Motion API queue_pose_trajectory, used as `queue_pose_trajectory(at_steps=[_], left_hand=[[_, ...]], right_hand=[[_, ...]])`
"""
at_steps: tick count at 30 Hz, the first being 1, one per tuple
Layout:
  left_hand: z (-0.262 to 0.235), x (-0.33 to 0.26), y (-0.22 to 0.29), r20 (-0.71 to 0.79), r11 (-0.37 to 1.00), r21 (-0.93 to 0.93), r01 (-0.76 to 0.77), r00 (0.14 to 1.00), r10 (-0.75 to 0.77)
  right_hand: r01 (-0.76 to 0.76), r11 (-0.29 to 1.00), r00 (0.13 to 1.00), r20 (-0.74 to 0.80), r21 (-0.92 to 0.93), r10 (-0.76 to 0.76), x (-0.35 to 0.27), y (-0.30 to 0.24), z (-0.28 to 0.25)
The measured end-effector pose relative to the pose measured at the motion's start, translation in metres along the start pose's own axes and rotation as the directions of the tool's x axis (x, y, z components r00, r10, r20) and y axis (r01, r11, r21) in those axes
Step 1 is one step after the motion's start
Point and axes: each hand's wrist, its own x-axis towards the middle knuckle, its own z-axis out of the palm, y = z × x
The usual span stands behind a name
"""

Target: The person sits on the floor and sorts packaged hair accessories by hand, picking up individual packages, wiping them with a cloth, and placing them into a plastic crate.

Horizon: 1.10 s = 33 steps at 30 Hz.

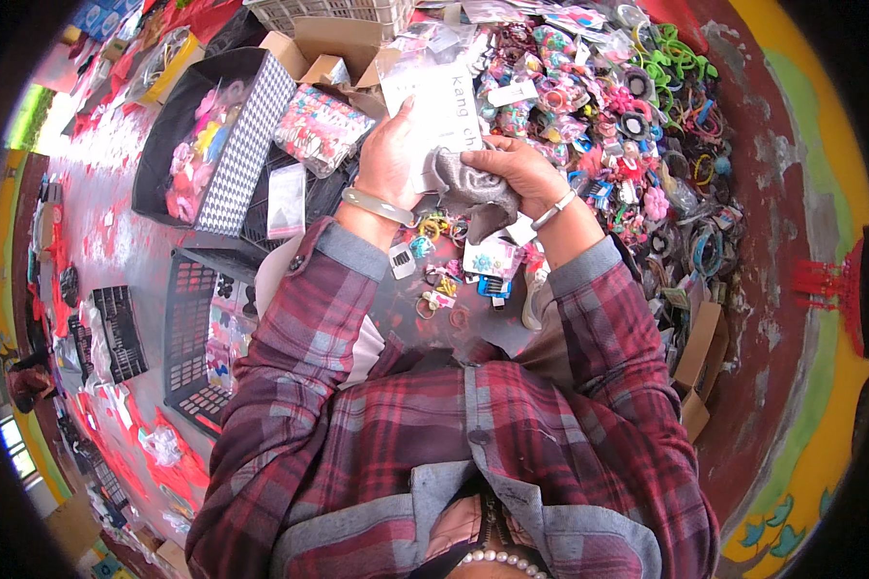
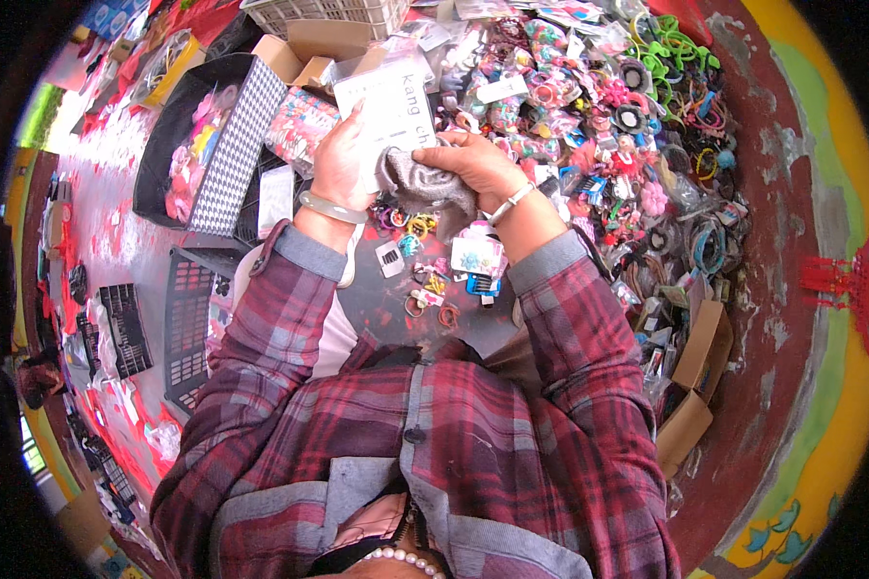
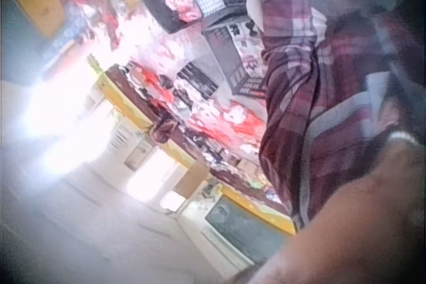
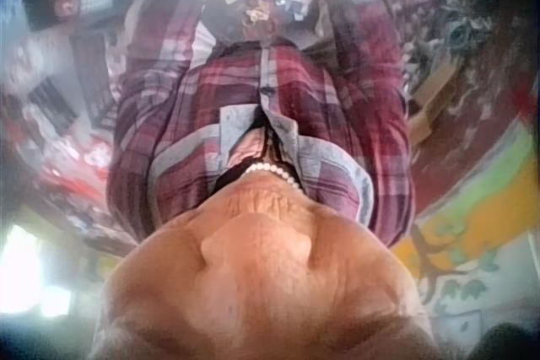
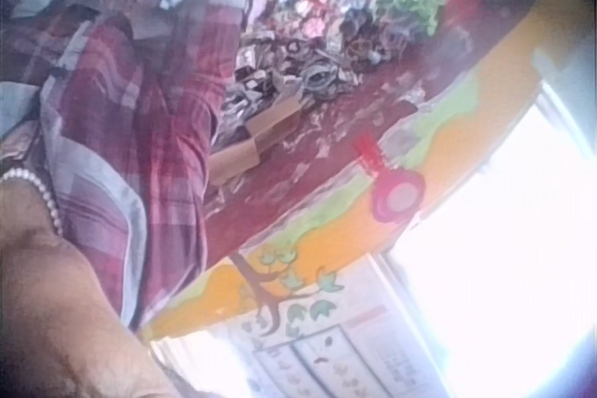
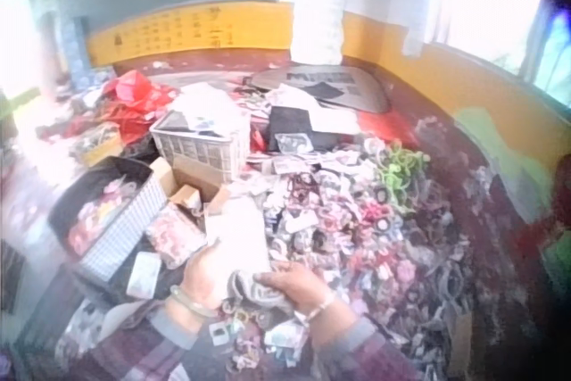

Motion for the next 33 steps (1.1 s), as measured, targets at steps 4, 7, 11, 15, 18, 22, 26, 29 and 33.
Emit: queue_pose_trajectory(at_steps=[4,7,11,15,18,22,26,29,33], left_hand=[[-0.007,0.002,-0.002,-0.044,0.99,0.081,-0.119,0.991,0.123],[-0.009,0.0,0.001,-0.039,0.96,0.233,-0.156,0.985,0.169],[-0.021,0.01,0.018,0.043,0.969,-0.238,-0.06,0.996,0.072],[-0.025,0.011,0.032,-0.079,0.975,-0.152,-0.163,0.985,0.153],[-0.033,0.016,0.027,-0.012,0.955,-0.26,-0.142,0.99,0.144],[0.005,-0.008,0.02,0.035,0.993,-0.119,-0.013,0.999,0.017],[0.006,-0.007,0.012,-0.024,0.972,0.055,-0.227,0.973,0.228],[-0.005,-0.004,0.022,-0.105,0.983,0.09,-0.159,0.98,0.168],[0.016,-0.038,0.057,-0.027,0.999,-0.04,0.029,0.999,-0.03]], right_hand=[[0.024,0.995,0.999,0.037,0.093,-0.028,-0.002,0.005,0.003],[0.054,0.997,0.998,0.035,0.061,-0.056,-0.002,0.002,-0.001],[0.059,0.994,0.998,-0.02,-0.096,-0.061,-0.006,-0.009,-0.012],[0.141,0.972,0.99,0.013,-0.186,-0.141,-0.015,-0.011,-0.014],[0.174,0.971,0.985,0.039,-0.161,-0.17,-0.014,-0.002,-0.001],[0.149,0.987,0.989,0.003,-0.062,-0.149,-0.007,0.023,0.005],[0.296,0.954,0.942,-0.152,-0.038,-0.298,-0.012,0.017,0.023],[0.564,0.618,0.71,-0.059,-0.548,-0.701,-0.02,0.006,0.009],[0.318,-0.393,0.274,0.481,-0.863,-0.833,-0.041,-0.014,0.008]])
